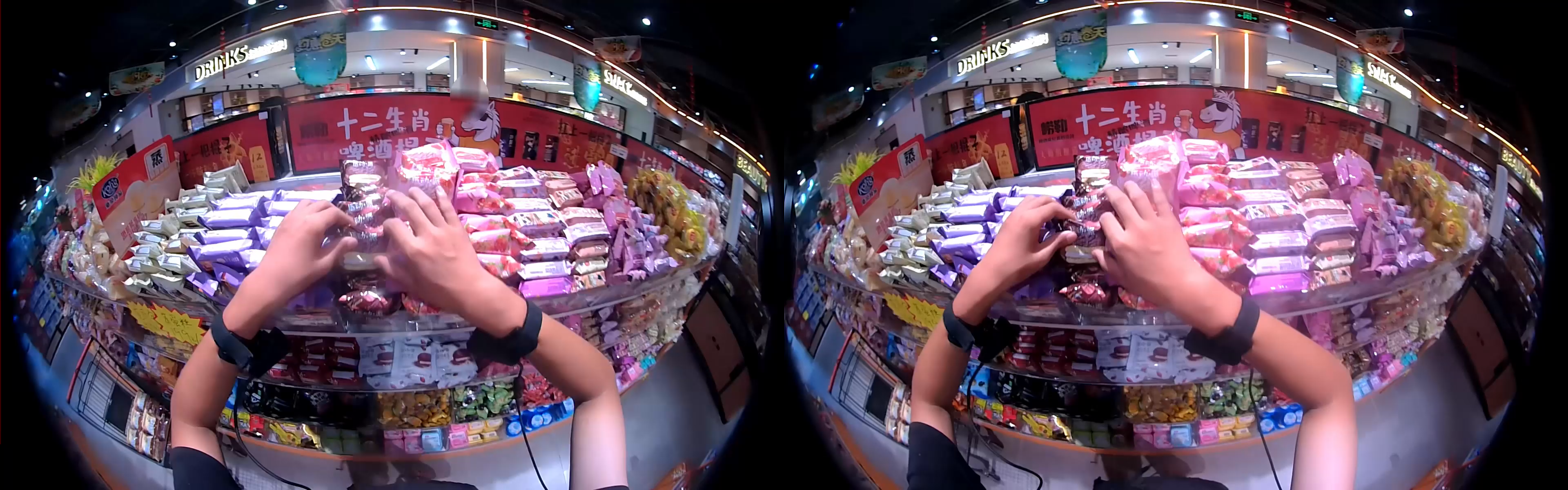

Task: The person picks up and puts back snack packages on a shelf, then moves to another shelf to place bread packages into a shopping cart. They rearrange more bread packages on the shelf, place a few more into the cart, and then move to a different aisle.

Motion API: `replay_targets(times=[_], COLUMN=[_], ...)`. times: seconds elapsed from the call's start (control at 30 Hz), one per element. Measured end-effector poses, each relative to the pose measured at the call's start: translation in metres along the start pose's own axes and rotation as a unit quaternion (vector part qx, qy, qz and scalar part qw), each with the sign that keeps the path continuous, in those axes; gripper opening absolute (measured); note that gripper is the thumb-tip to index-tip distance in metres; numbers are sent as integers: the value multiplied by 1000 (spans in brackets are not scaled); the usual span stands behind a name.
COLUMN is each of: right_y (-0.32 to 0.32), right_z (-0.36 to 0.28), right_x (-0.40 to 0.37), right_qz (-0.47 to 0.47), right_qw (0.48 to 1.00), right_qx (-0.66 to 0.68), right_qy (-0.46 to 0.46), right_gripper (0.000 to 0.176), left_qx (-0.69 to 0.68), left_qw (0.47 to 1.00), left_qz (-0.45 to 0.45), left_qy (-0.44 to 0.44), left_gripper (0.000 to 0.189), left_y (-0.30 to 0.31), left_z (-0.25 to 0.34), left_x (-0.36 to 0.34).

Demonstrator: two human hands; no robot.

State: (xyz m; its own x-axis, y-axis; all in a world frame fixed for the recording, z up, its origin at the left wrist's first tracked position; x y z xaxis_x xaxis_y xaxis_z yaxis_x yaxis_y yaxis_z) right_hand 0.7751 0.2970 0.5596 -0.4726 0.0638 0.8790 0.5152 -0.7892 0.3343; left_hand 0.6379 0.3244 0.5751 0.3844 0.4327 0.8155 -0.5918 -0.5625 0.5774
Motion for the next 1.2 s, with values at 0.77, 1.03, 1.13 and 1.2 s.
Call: replay_targets(times=[0.77,1.03,1.13,1.2], right_y=[32,27,26,26], right_z=[-3,7,5,6], right_x=[-36,-59,-59,-61], right_qz=[23,11,12,2], right_qw=[999,999,999,999], right_qx=[5,-26,-32,-32], right_qy=[-42,-42,-30,-32], right_gripper=[51,46,47,47], left_qx=[112,204,184,178], left_qw=[979,972,978,980], left_qz=[100,45,37,42], left_qy=[-141,-111,-87,-77], left_gripper=[40,46,48,49], left_y=[14,-13,-11,-10], left_z=[62,49,45,45], left_x=[-16,-41,-41,-41])
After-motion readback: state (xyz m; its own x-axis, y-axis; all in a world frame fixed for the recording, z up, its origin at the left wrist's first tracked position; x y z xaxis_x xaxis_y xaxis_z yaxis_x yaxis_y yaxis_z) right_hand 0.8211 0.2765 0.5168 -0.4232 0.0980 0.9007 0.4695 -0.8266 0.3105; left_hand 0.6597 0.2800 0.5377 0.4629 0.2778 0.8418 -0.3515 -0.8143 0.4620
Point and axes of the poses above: each hand's wrist, its own x-axis towards the middle knuckle, its own y-axis out of the back of the hand, z = x × y, the point moved 9 cm from there along x, towards the middle knuckle, and after that the axes turned 9 degrees about z, right-handed, at the moved point
